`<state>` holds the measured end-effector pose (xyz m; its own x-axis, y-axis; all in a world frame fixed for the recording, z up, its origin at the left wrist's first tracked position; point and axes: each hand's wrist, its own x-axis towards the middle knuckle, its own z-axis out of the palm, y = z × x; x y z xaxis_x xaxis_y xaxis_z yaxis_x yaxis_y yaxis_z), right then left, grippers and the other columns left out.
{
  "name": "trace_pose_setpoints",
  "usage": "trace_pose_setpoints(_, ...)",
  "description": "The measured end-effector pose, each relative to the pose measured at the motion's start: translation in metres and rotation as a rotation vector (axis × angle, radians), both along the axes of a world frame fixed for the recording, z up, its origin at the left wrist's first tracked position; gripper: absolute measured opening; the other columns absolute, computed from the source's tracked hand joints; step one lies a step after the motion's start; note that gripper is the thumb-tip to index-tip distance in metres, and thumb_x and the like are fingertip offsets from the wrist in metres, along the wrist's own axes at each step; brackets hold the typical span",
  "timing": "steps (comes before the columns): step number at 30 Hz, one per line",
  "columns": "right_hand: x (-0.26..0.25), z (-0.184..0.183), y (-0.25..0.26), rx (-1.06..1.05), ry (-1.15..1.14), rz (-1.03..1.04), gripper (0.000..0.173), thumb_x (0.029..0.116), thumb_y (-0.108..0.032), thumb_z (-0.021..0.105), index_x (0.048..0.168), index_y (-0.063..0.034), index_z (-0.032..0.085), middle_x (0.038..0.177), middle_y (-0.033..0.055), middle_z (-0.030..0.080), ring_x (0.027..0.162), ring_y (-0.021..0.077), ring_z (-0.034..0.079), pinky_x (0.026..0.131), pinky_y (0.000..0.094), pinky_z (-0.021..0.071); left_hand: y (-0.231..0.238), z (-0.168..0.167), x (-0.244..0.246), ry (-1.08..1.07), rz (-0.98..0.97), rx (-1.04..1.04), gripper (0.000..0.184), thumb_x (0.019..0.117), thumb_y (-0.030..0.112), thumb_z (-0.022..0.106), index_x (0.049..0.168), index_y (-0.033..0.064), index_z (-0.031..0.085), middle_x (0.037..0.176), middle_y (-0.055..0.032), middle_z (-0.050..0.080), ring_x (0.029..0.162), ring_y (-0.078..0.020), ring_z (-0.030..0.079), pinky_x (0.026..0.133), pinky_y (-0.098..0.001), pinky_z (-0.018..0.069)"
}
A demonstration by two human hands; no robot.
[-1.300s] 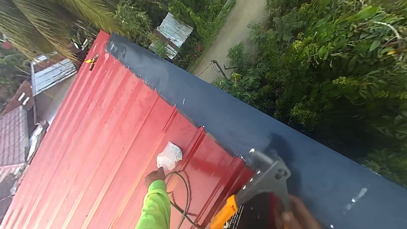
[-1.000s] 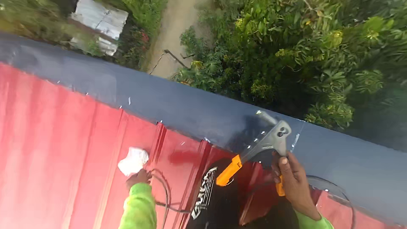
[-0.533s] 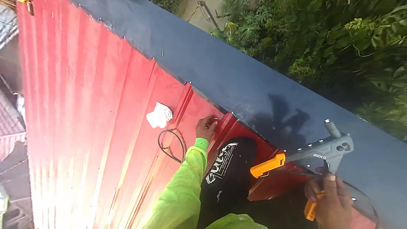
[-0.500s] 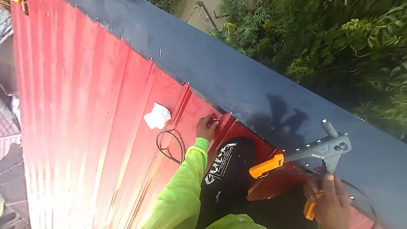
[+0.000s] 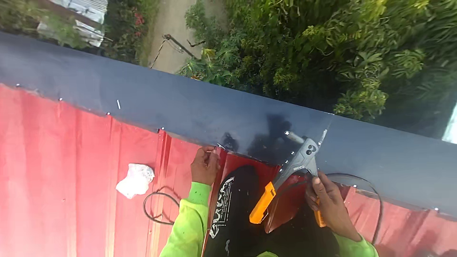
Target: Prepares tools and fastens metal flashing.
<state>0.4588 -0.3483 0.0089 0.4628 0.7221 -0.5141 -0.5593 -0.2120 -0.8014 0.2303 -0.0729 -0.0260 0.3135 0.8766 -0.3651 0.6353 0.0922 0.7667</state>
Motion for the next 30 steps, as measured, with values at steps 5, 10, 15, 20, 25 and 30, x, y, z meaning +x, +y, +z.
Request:
trace_pose_setpoints(5, 0.001, -0.001, -0.006, 0.02, 0.087, -0.02, 0.032, 0.1096, -0.038, 0.046, 0.118, -0.0106, 0.061, 0.062, -0.0055, 0.044, 0.044, 0.0042, 0.041, 0.04, 0.0198, 0.0385, -0.033, 0.059, 0.091, -0.683, -0.066, -0.357, 0.029, 0.0972, 0.005, 0.066, 0.124, -0.0051, 0.065, 0.094, -0.0126, 0.074, 0.071, -0.0158, 0.07, 0.066, -0.0287, 0.0614)
trace_pose_setpoints(10, 0.008, -0.003, -0.013, 0.063, 0.104, -0.02, 0.032, 0.1101, -0.038, 0.045, 0.116, -0.0106, 0.06, 0.062, -0.005, 0.043, 0.045, 0.0045, 0.04, 0.039, 0.0199, 0.0378, -0.047, 0.059, 0.159, -0.844, -0.128, -0.28, 0.022, 0.1044, 0.015, 0.058, 0.115, 0.0023, 0.073, 0.1, -0.0121, 0.074, 0.08, -0.0187, 0.072, 0.075, -0.0342, 0.0627)
trace_pose_setpoints(15, 0.015, -0.007, -0.017, 0.098, 0.153, -0.07, 0.034, 0.1102, -0.039, 0.044, 0.117, -0.0098, 0.059, 0.062, -0.0052, 0.043, 0.045, 0.0039, 0.041, 0.04, 0.0195, 0.039, -0.052, 0.059, 0.189, -0.843, -0.083, -0.361, 0.022, 0.1039, 0.01, 0.058, 0.116, -0.0022, 0.071, 0.109, -0.0184, 0.073, 0.093, -0.0268, 0.074, 0.084, -0.042, 0.0632)
trace_pose_setpoints(20, 0.023, -0.012, -0.02, 0.101, 0.148, -0.08, 0.033, 0.11, -0.039, 0.045, 0.116, -0.0104, 0.06, 0.061, -0.0051, 0.042, 0.045, 0.0035, 0.04, 0.04, 0.0189, 0.0376, -0.055, 0.052, 0.207, -0.814, -0.065, -0.394, 0.019, 0.1014, 0.006, 0.061, 0.113, -0.0027, 0.073, 0.103, -0.0152, 0.075, 0.087, -0.0228, 0.074, 0.084, -0.0393, 0.0633)
trace_pose_setpoints(25, 0.034, -0.025, -0.021, 0.102, 0.178, -0.1, 0.033, 0.1101, -0.039, 0.044, 0.118, -0.0103, 0.06, 0.061, -0.0057, 0.042, 0.044, 0.0031, 0.041, 0.04, 0.0186, 0.0386, -0.057, 0.038, 0.224, -0.789, -0.063, -0.433, 0.019, 0.101, 0.006, 0.062, 0.113, -0.0031, 0.073, 0.102, -0.0162, 0.075, 0.087, -0.0231, 0.074, 0.084, -0.0392, 0.0632)
trace_pose_setpoints(30, 0.06, -0.04, -0.016, 0.06, 0.095, -0.085, 0.032, 0.1102, -0.038, 0.044, 0.117, -0.011, 0.06, 0.062, -0.0064, 0.042, 0.044, 0.0031, 0.04, 0.039, 0.0189, 0.0376, -0.054, 0.016, 0.248, -0.743, -0.075, -0.456, 0.02, 0.1015, 0.008, 0.062, 0.113, -0.0017, 0.074, 0.105, -0.0137, 0.074, 0.089, -0.0217, 0.073, 0.085, -0.0378, 0.0624)
